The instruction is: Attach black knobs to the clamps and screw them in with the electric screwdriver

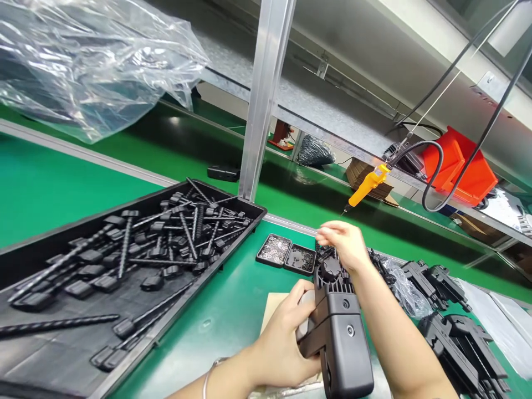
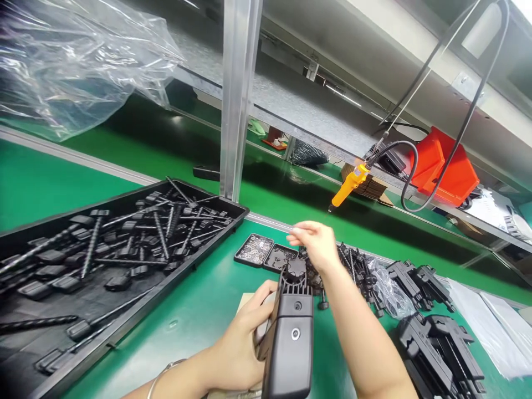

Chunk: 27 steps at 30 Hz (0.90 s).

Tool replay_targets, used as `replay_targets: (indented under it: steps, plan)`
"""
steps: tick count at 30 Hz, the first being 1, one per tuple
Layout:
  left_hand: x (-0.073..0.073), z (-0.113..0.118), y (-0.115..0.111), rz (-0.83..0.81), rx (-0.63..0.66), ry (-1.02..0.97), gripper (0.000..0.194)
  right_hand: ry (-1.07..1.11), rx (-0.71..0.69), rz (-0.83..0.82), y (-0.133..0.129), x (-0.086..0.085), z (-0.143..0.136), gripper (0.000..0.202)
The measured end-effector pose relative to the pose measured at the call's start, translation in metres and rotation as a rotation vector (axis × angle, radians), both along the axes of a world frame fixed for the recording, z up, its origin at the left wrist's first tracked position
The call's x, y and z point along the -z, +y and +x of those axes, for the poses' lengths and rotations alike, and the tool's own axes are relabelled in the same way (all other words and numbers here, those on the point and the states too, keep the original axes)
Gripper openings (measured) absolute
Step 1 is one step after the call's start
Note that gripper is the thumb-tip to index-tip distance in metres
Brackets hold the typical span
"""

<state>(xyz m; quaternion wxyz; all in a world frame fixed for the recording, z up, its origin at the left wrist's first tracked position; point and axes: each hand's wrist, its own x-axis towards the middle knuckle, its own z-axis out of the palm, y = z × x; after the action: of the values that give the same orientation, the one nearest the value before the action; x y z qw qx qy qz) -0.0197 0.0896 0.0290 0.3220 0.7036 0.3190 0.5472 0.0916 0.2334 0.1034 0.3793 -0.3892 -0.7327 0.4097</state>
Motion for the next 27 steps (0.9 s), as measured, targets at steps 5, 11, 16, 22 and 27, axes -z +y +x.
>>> replay_targets:
  steps: [5, 11, 16, 22, 27]
  plan:
    - [-0.001, 0.000, 0.002, 0.028, -0.017, 0.001, 0.028, 0.009, -0.135, 0.258, -0.086, -0.055, 0.061, 0.017]
    - [0.001, 0.000, 0.002, 0.017, -0.023, 0.003, 0.030, -0.202, -0.241, 0.515, -0.114, -0.051, 0.065, 0.013]
    - [0.001, 0.001, 0.000, 0.015, -0.020, -0.016, 0.030, -0.333, -0.320, 0.623, -0.124, -0.056, 0.071, 0.025]
    - [-0.003, 0.001, 0.000, -0.002, -0.008, -0.047, 0.030, -0.515, -0.277, 0.715, -0.139, -0.061, 0.084, 0.031]
    - [-0.002, 0.002, 0.001, 0.069, -0.031, -0.054, 0.019, -0.458, 0.150, 0.564, -0.068, -0.039, 0.062, 0.021]
